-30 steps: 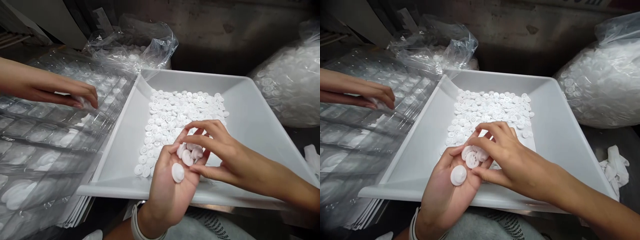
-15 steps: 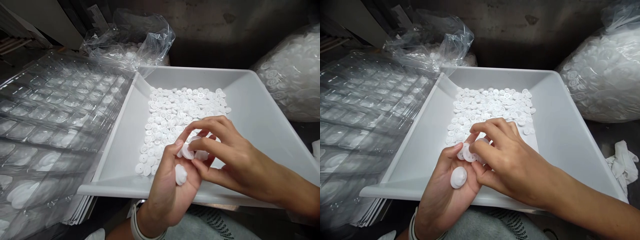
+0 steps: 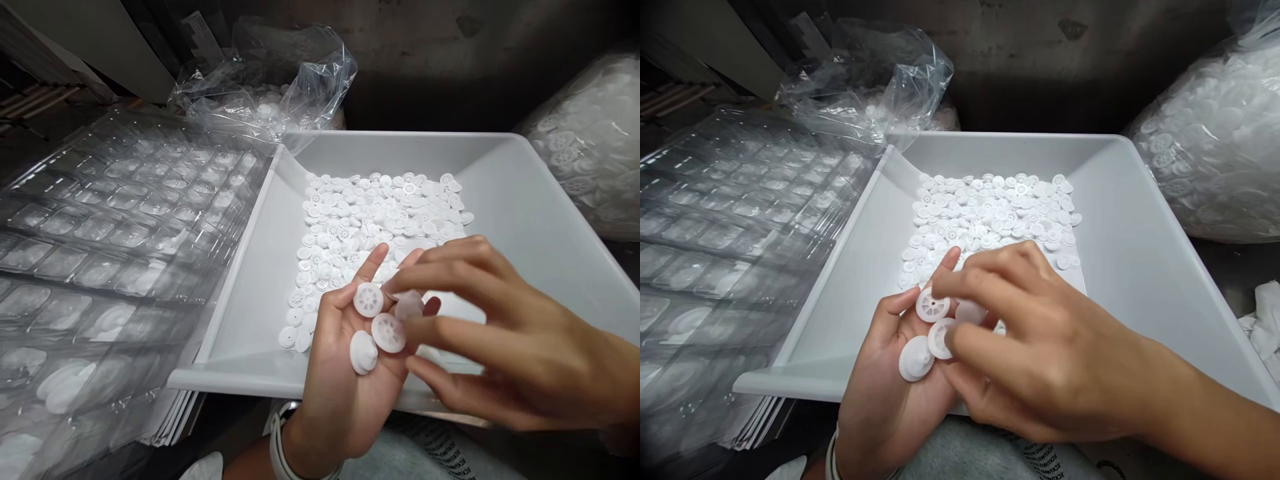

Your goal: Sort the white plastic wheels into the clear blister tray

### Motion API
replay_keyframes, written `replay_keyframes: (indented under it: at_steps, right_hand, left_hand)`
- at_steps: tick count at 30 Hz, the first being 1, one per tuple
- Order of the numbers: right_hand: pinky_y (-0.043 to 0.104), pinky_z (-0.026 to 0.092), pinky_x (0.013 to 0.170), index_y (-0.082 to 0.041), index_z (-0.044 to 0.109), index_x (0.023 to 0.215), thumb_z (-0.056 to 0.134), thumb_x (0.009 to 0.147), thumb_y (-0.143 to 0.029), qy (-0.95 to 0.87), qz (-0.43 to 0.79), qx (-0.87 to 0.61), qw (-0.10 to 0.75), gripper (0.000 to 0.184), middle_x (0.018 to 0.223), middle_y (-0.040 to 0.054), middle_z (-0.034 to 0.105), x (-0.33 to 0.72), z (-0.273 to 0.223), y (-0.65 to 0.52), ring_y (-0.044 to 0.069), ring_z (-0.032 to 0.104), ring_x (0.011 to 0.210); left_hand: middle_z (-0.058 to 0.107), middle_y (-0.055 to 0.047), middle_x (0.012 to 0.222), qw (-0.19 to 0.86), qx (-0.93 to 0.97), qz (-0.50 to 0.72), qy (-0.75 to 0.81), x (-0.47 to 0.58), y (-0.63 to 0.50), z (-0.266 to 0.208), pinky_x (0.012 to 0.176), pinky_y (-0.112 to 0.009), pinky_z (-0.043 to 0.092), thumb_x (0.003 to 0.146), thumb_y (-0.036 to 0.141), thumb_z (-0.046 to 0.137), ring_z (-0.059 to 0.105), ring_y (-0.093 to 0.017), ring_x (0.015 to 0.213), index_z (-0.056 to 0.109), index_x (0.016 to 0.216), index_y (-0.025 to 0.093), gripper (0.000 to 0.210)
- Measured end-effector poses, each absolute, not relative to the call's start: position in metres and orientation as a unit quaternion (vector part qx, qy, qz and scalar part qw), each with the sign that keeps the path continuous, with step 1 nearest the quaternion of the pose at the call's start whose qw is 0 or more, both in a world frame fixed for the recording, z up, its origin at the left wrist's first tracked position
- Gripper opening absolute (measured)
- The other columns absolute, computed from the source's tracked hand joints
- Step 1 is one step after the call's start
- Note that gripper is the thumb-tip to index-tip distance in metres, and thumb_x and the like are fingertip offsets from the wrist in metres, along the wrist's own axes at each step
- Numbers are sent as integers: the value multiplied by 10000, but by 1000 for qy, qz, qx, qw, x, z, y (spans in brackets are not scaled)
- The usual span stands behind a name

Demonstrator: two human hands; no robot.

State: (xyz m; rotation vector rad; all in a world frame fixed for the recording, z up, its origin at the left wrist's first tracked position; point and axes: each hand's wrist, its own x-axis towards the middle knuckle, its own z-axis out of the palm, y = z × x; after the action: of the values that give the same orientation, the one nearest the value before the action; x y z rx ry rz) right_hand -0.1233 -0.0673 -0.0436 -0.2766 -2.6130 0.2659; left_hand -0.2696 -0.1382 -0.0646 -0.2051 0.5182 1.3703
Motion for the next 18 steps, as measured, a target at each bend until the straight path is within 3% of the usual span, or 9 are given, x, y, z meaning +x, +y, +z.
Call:
replay_keyframes:
  at_steps: [4, 8, 13, 18]
  right_hand:
    - [346, 455, 950, -178, 634, 1154, 571, 993, -283, -928, 156, -238, 241, 202, 1275, 85, 548, -118, -44, -59, 194, 501, 1188]
    - [328, 475, 978, -298, 646, 1105, 590, 979, -412, -903, 249, -299, 180, 178, 1267, 2, 556, -114, -46, -53, 169, 517, 1229]
    - [261, 506, 936, -318, 642, 1026, 657, 950, -365, -882, 300, -294, 214, 91, 1220, -38, 600, -115, -42, -50, 143, 583, 1158]
    - [241, 517, 830, -197, 638, 999, 607, 976, -213, -925, 161, -232, 254, 42, 1173, 58, 585, -116, -41, -50, 140, 582, 1081]
  left_hand:
    - [749, -110, 1231, 749, -83, 620, 219, -270, -139, -62, 1157, -424, 421, 932, 297, 507, 641, -253, 1256, 598, 1371, 177, 464]
    - [739, -127, 1247, 755, -86, 614, 214, -270, -140, -60, 1059, -384, 526, 904, 200, 499, 646, -262, 1246, 588, 1368, 126, 479]
    - [738, -152, 1239, 765, -87, 603, 208, -270, -140, -62, 1054, -392, 534, 906, 174, 499, 652, -283, 1234, 556, 1385, 85, 491]
    - [748, -142, 1199, 773, -75, 603, 181, -269, -139, -61, 1133, -427, 465, 929, 164, 457, 618, -286, 1282, 630, 1284, 81, 403]
